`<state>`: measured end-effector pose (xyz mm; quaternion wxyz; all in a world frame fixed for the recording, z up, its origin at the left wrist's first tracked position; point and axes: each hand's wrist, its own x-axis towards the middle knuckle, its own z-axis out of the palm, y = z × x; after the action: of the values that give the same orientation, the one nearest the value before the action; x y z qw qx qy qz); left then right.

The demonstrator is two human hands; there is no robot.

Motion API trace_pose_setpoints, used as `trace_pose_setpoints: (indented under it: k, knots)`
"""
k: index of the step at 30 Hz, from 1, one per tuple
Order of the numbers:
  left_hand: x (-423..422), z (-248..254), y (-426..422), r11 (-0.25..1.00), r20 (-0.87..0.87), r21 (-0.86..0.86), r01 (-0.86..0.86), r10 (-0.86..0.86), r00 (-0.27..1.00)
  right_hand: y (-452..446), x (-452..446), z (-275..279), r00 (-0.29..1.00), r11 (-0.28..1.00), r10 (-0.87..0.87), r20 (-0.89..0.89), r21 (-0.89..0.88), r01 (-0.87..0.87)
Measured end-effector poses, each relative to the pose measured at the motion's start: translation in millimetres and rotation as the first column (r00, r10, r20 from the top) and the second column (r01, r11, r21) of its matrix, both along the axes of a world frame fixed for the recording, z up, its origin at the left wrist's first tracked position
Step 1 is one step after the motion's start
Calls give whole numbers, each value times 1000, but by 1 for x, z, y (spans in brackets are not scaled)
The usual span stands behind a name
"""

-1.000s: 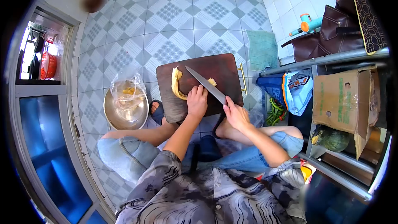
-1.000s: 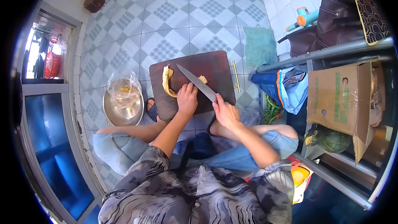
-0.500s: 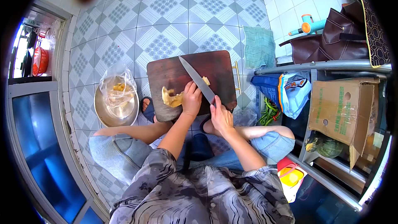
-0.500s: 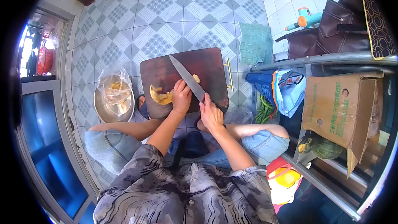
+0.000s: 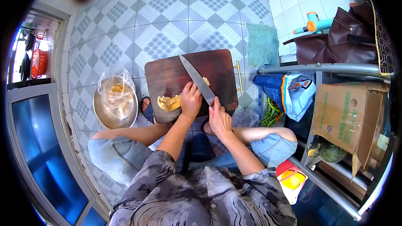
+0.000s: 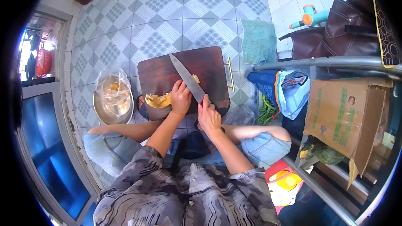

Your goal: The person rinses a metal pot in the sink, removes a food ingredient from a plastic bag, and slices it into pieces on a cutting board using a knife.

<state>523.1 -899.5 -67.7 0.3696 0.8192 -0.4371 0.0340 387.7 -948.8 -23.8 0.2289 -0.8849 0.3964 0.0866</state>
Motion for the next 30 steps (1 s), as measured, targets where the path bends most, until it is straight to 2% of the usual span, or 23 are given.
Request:
trace_pose_setpoints:
  k: [11, 16, 21, 23, 26, 28, 30]
  knots:
    - [1, -2, -1, 999, 1, 32, 29, -29, 1000, -7, 8, -2, 999, 1000, 28, 24, 0, -28]
    - [2, -7, 1, 998, 57, 53, 37, -40, 998, -23, 41, -6, 990, 992, 122, 76, -26, -121]
    - [1, -5, 1, 996, 65, 61, 66, -70, 995, -13, 30, -6, 990, 997, 76, 117, -4, -76]
    - [0, 1, -2, 998, 34, 55, 19, -21, 999, -1, 10, -5, 996, 999, -28, 84, 25, 26]
    - [1, 2, -3, 998, 14, 45, 37, -38, 999, 7, -2, 1, 999, 999, -32, 0, 17, 32]
    - [1, -1, -2, 997, 31, 62, 50, -52, 998, -2, 12, 2, 1000, 999, -31, 6, 29, 30]
    - [3, -1, -2, 996, 53, 75, 53, -57, 997, -15, 39, 2, 996, 999, -4, 93, 42, 0]
